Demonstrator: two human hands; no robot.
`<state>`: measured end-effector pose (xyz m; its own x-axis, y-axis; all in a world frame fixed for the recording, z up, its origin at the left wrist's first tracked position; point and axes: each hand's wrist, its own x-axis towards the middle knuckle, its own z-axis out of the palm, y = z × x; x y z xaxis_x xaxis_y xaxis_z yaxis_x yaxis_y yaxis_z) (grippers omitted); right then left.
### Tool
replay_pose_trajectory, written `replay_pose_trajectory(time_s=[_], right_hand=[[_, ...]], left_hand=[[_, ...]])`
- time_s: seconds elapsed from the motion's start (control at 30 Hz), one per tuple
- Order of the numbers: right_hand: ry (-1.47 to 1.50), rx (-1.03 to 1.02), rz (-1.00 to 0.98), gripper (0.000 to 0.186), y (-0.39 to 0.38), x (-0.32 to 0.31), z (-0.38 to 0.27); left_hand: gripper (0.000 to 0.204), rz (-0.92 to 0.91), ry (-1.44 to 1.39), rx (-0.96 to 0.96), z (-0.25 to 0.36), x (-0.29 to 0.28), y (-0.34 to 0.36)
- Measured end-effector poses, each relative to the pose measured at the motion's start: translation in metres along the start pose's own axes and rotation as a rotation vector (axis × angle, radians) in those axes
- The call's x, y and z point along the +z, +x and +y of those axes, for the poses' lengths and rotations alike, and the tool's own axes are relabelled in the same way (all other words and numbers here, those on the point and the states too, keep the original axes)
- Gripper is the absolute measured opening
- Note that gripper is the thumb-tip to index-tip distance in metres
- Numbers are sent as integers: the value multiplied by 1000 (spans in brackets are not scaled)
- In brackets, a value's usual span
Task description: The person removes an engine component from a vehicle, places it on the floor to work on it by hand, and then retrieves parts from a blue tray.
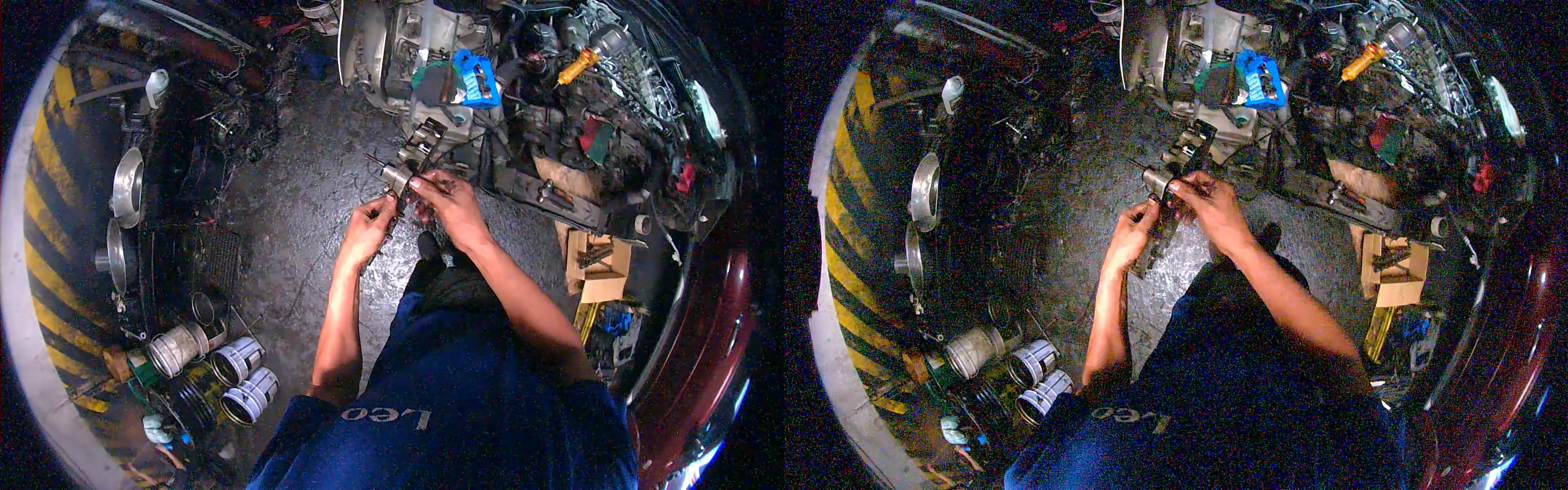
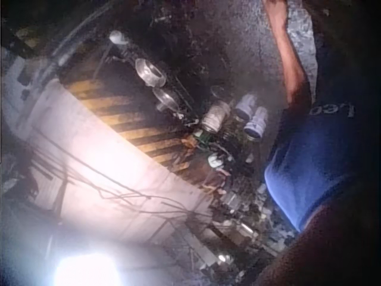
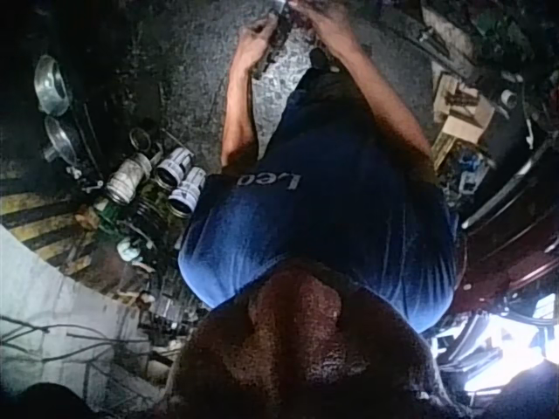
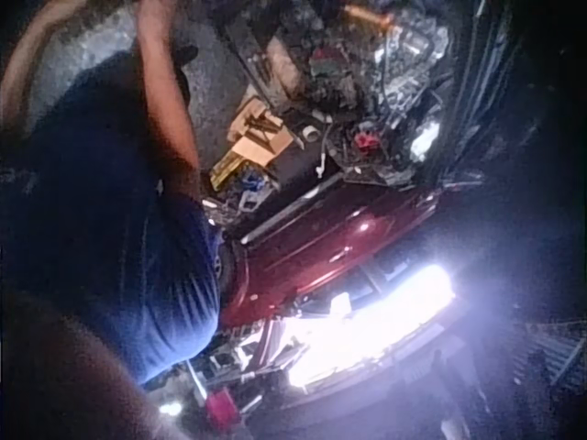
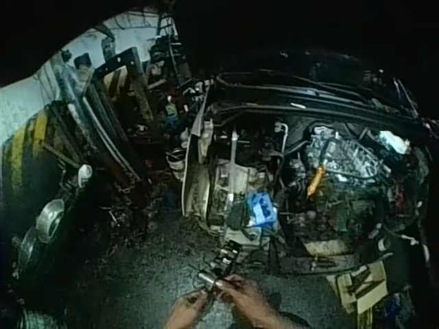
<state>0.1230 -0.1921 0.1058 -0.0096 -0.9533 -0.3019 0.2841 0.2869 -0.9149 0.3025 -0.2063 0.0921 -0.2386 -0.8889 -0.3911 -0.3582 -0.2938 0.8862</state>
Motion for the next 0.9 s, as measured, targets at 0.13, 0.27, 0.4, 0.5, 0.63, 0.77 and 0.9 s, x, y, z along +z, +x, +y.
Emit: replay_pose_trajectory(time_s=[0.13,0.27,0.4,0.5,0.63,0.77,0.9], right_hand=[[-31,5,36,22,-1,0,-2],[-67,-27,46,21,0,-6,5],[15,18,60,21,-3,-5,2],[42,11,70,20,-5,-4,2],[37,22,86,20,-5,-8,3],[-3,22,60,20,-8,-9,0],[20,41,49,23,-13,-10,-7]], left_hand=[[44,36,3,39,-7,1,2],[44,13,-27,-13,-1,1,1],[43,54,21,17,9,5,-3],[43,57,26,15,5,4,-3],[44,57,20,-8,11,8,-4],[45,48,0,0,3,5,-3],[48,-19,49,-77,0,3,-1]])
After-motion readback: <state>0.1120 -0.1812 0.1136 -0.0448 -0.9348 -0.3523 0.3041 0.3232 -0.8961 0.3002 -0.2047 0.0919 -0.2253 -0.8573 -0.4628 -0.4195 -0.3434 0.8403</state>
